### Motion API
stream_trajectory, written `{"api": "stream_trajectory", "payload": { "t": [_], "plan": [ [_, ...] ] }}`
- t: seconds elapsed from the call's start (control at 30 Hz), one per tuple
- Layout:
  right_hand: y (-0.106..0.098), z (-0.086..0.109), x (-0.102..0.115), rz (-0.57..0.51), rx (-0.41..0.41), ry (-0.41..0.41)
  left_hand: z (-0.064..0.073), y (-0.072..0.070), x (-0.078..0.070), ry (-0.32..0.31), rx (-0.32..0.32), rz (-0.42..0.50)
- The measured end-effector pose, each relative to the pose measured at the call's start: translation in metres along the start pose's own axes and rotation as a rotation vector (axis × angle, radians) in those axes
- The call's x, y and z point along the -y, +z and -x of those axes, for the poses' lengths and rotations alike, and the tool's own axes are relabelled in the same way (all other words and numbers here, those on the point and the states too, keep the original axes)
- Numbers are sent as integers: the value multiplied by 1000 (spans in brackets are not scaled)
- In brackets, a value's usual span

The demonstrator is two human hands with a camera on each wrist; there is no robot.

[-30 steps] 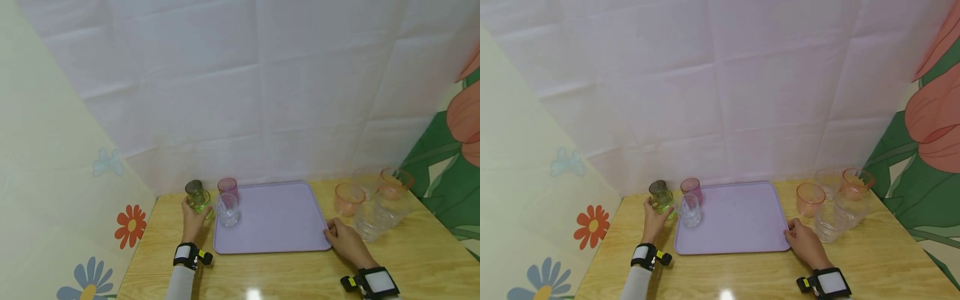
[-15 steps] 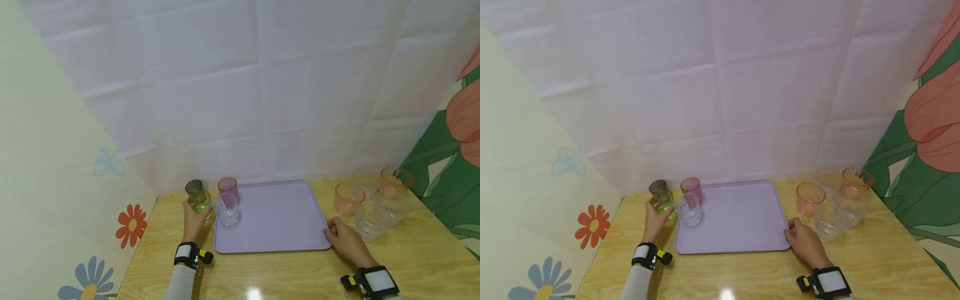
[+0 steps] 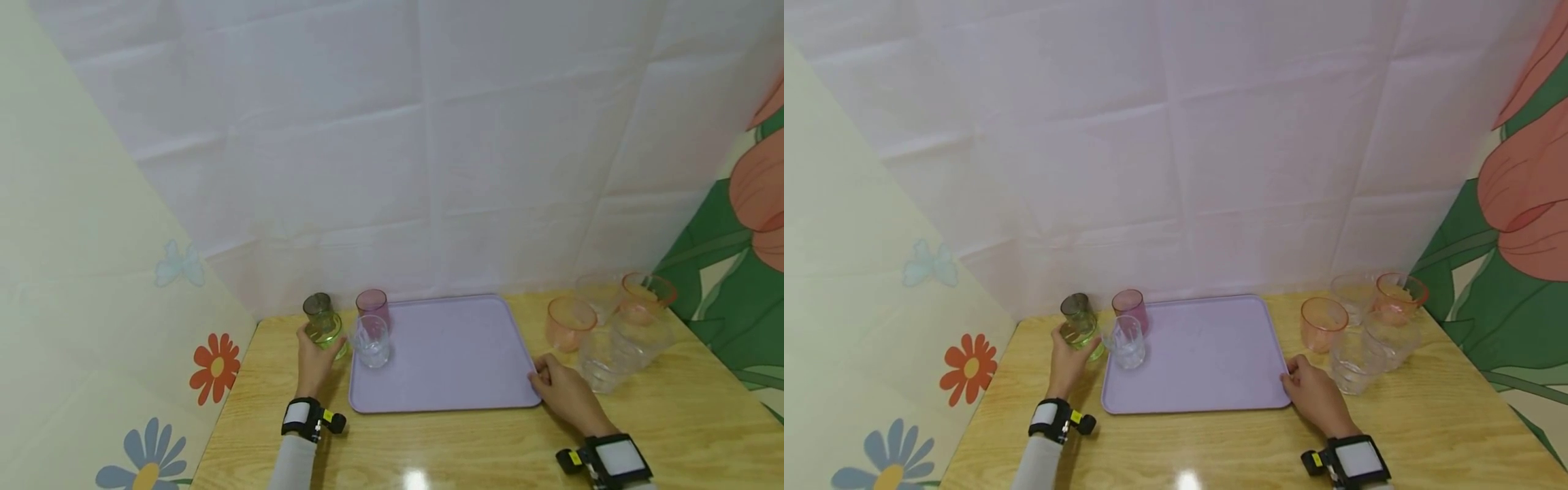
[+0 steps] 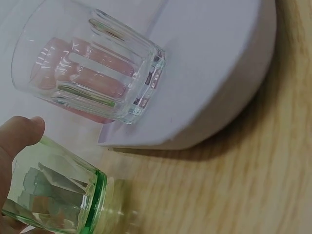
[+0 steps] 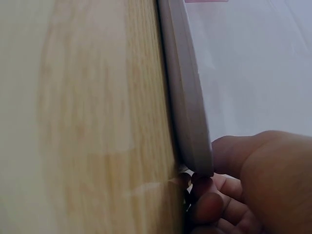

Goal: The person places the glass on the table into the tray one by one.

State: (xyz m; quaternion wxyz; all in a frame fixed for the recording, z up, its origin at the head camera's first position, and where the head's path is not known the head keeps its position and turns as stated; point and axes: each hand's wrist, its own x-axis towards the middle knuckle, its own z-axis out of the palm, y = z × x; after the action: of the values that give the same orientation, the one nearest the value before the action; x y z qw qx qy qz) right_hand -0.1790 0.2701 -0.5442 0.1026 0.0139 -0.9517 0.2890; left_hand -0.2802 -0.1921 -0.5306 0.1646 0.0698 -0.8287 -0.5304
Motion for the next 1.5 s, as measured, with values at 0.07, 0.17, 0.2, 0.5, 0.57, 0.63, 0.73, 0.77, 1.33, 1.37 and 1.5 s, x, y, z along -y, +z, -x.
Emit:
{"api": "stream_trajectory", "payload": {
  "t": [0.07,0.17,0.2,0.5,0.57,0.63,0.73,0.77,1.33,1.37,1.5],
  "plan": [
    [0,0,0,1,-8,-4,1,-1,-2,1,4,8],
    [0,-1,-1,4,-17,-11,1,-3,-5,4,18,27],
    [0,-1,0,4,-18,-11,2,-3,-7,2,21,30],
    [-1,-1,1,3,-9,-9,8,-4,-13,-10,40,25],
    [-1,-1,1,5,-13,-11,10,-4,-14,-6,40,19],
    [-2,-1,2,4,-12,-12,12,-4,-14,-3,43,17],
    [-2,-1,2,1,-4,-8,15,-5,-14,5,40,19],
    [-2,0,2,0,-1,-6,16,-6,-13,10,39,21],
    [-2,1,2,-2,7,9,37,-10,-9,30,40,3],
    [-2,1,2,-4,9,9,38,-10,-9,29,43,5],
    [-2,0,2,-4,6,2,44,-10,-9,24,56,17]
  ]
}}
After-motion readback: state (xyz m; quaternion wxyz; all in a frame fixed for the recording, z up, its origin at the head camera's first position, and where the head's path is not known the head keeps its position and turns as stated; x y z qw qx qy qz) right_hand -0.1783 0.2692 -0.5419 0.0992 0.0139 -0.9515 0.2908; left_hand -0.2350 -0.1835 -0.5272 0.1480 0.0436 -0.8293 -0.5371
